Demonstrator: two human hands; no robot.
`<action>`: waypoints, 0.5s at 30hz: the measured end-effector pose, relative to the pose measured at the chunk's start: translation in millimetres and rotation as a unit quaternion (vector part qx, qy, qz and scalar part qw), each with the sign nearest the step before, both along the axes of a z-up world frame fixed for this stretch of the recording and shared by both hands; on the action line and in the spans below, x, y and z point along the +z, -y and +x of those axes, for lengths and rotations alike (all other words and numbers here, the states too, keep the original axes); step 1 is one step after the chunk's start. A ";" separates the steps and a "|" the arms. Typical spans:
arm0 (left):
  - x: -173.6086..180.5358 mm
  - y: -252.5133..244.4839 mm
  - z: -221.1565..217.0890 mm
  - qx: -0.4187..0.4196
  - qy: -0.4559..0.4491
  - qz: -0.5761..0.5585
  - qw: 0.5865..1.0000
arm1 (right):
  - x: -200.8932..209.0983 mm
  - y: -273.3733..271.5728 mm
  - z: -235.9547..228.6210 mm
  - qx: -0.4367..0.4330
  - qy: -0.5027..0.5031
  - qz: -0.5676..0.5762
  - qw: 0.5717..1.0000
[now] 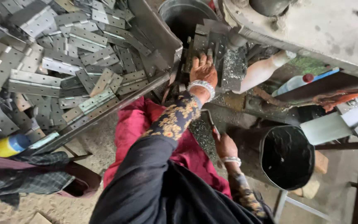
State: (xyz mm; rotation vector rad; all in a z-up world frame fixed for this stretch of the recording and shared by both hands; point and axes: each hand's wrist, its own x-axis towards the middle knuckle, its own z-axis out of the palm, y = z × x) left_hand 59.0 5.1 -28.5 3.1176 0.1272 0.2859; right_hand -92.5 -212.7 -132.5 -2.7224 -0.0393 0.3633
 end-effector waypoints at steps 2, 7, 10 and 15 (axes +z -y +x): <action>-5.4 -3.9 -12.9 -0.002 0.013 -0.014 1.000 | -2.1 -3.8 -8.9 -0.020 -0.005 -0.044 0.999; 12.7 -4.0 1.1 0.020 0.007 -0.005 1.000 | 24.3 1.1 11.1 -0.002 0.018 -0.070 0.997; 14.6 9.3 8.2 0.037 -0.027 0.002 0.999 | 29.8 4.4 -0.7 0.057 0.063 -0.093 0.992; 11.8 4.0 -15.8 0.019 -0.069 -0.008 0.997 | 23.1 -15.2 -18.7 -0.025 -0.009 -0.076 0.997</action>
